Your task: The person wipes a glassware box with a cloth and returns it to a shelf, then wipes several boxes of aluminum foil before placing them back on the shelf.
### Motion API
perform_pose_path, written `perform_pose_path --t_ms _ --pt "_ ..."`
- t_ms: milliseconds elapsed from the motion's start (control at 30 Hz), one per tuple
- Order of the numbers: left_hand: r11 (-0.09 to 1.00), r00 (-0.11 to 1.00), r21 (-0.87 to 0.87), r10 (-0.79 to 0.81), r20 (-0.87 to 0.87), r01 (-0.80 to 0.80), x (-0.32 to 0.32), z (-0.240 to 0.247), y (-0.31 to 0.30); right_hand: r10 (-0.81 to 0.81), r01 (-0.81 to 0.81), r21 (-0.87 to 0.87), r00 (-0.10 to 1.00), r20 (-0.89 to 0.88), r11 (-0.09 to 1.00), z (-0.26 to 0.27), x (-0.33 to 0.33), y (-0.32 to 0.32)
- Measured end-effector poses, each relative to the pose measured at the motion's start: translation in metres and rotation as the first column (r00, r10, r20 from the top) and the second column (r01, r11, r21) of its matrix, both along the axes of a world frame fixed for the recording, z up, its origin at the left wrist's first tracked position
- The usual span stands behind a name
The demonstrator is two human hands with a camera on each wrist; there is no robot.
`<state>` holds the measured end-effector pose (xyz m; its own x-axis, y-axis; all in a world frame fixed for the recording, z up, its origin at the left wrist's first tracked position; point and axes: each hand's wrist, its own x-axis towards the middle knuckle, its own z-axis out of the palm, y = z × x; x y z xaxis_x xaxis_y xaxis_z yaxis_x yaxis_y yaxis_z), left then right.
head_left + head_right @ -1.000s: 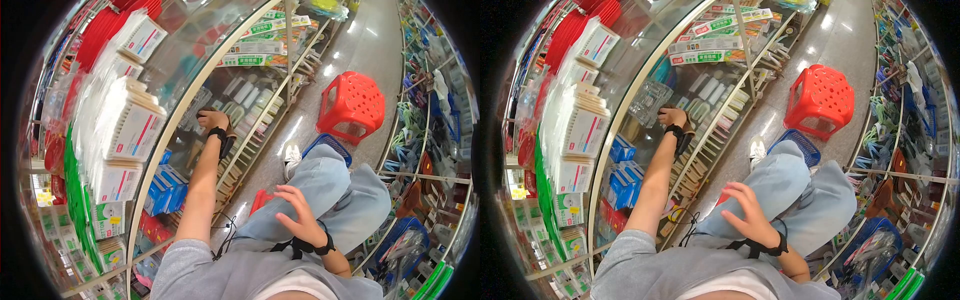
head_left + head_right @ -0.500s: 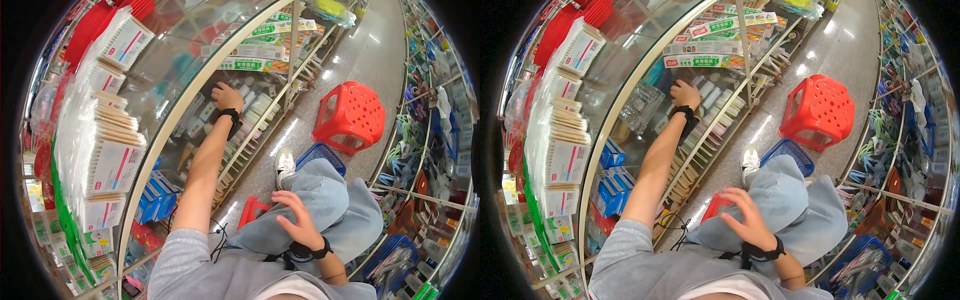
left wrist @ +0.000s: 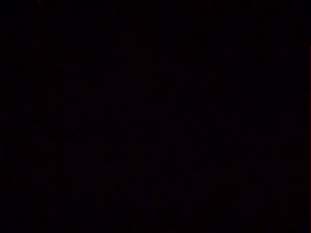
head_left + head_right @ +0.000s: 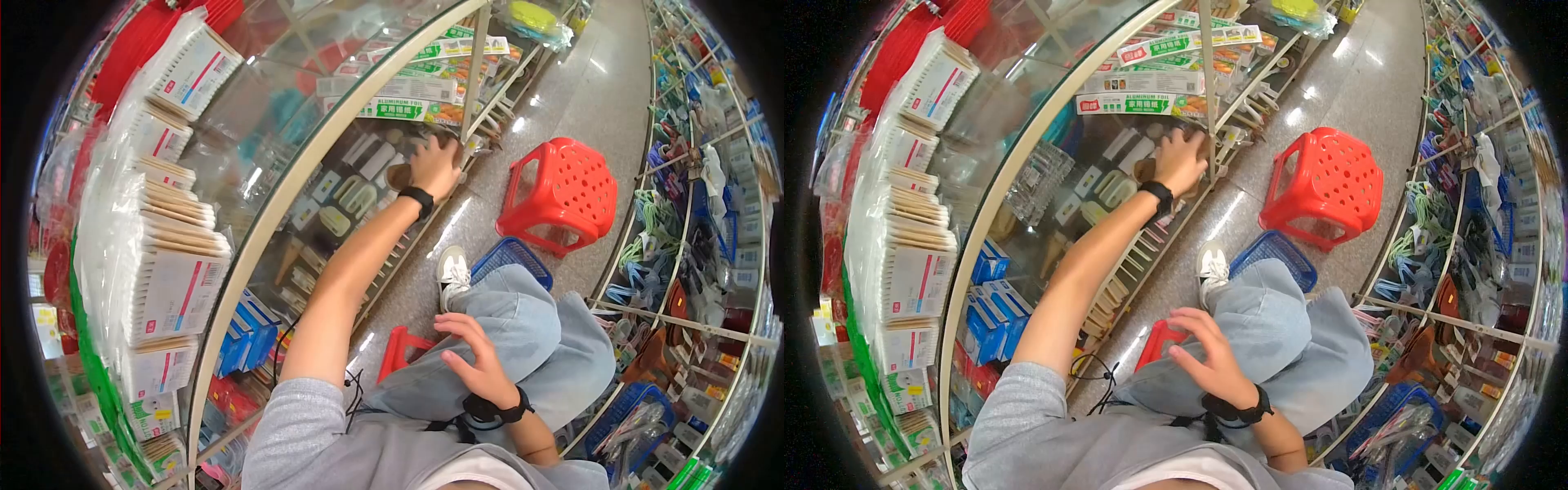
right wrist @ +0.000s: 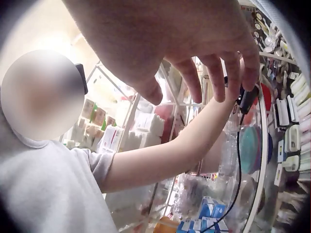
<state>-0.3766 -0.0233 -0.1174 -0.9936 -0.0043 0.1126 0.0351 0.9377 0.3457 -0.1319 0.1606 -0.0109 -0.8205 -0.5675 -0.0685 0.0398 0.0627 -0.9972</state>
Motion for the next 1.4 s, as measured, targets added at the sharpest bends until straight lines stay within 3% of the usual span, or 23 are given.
perform_pose_path --t_ms 67,167,233,367,467,500,667,800,900,933,967,1067,1167,1233,1300,1333,1367,1400 --pt "0.983 0.982 -0.016 -0.179 0.055 0.180 0.010 0.003 -0.001 0.006 -0.006 0.008 1.000 -0.011 1.000 0.000 0.001 -0.003" --pt "0.968 0.971 0.085 -0.240 0.017 0.238 0.013 -0.003 -0.019 0.006 -0.006 0.007 1.000 -0.027 1.000 0.000 0.001 -0.003" --pt "0.966 0.998 0.250 -0.049 -0.040 0.057 0.008 -0.010 -0.041 -0.011 0.011 -0.007 0.999 -0.033 1.000 -0.004 0.002 -0.003" --pt "0.972 0.958 0.006 0.232 -0.169 -0.234 -0.003 -0.010 -0.103 -0.030 0.030 -0.006 0.999 -0.015 1.000 -0.011 0.002 0.000" --pt "0.886 0.880 -0.074 0.439 -0.178 -0.457 -0.007 -0.025 -0.149 -0.047 0.047 -0.011 0.999 0.017 0.999 -0.010 -0.002 0.000" --pt "0.854 0.854 -0.033 0.518 -0.049 -0.520 -0.004 -0.010 -0.153 -0.049 0.049 -0.010 0.999 0.007 0.999 -0.012 -0.002 0.000" --pt "0.819 0.822 -0.067 0.567 -0.051 -0.569 -0.026 -0.027 -0.180 -0.046 0.047 -0.003 0.997 0.064 0.999 -0.018 -0.002 -0.001" --pt "0.808 0.810 -0.070 0.586 -0.001 -0.585 -0.033 -0.012 -0.174 -0.034 0.034 0.005 0.998 0.050 0.999 -0.016 -0.004 0.000" --pt "0.933 0.932 -0.095 0.355 0.077 -0.348 -0.014 -0.005 -0.145 -0.025 0.025 -0.002 0.999 0.025 1.000 -0.018 -0.002 -0.002" --pt "0.974 0.977 -0.088 0.212 0.036 -0.208 -0.003 -0.010 -0.132 -0.019 0.019 -0.007 1.000 0.017 1.000 -0.019 -0.001 -0.004" --pt "0.994 0.998 -0.084 0.065 -0.005 -0.065 0.010 -0.015 -0.116 -0.011 0.011 -0.014 1.000 0.024 1.000 -0.019 -0.001 -0.006" --pt "0.985 0.982 0.031 -0.166 -0.091 0.169 0.046 -0.013 -0.081 0.002 -0.002 -0.020 0.999 0.035 1.000 -0.013 -0.002 -0.007" --pt "0.992 0.993 0.082 -0.090 -0.079 0.096 0.028 -0.017 -0.102 -0.020 0.020 -0.010 0.999 0.033 1.000 -0.009 -0.002 -0.003" --pt "0.993 0.980 -0.003 0.113 -0.163 -0.115 0.001 -0.026 -0.131 -0.045 0.045 0.012 0.999 0.013 0.999 -0.007 0.000 0.000" --pt "0.908 0.914 -0.104 0.404 -0.050 -0.407 -0.024 -0.026 -0.162 -0.061 0.060 0.013 0.998 0.031 0.998 -0.007 0.000 0.002" --pt "0.870 0.876 -0.104 0.480 -0.051 -0.482 -0.037 -0.031 -0.179 -0.068 0.068 0.012 0.997 0.040 0.998 -0.007 0.000 0.004" --pt "0.827 0.825 -0.053 0.562 0.056 -0.560 -0.044 -0.022 -0.185 -0.076 0.076 0.012 0.996 0.041 0.997 -0.007 0.000 0.006" --pt "0.804 0.805 -0.067 0.593 0.024 -0.591 -0.048 -0.023 -0.184 -0.085 0.084 0.009 0.996 0.042 0.996 -0.008 0.000 0.008"
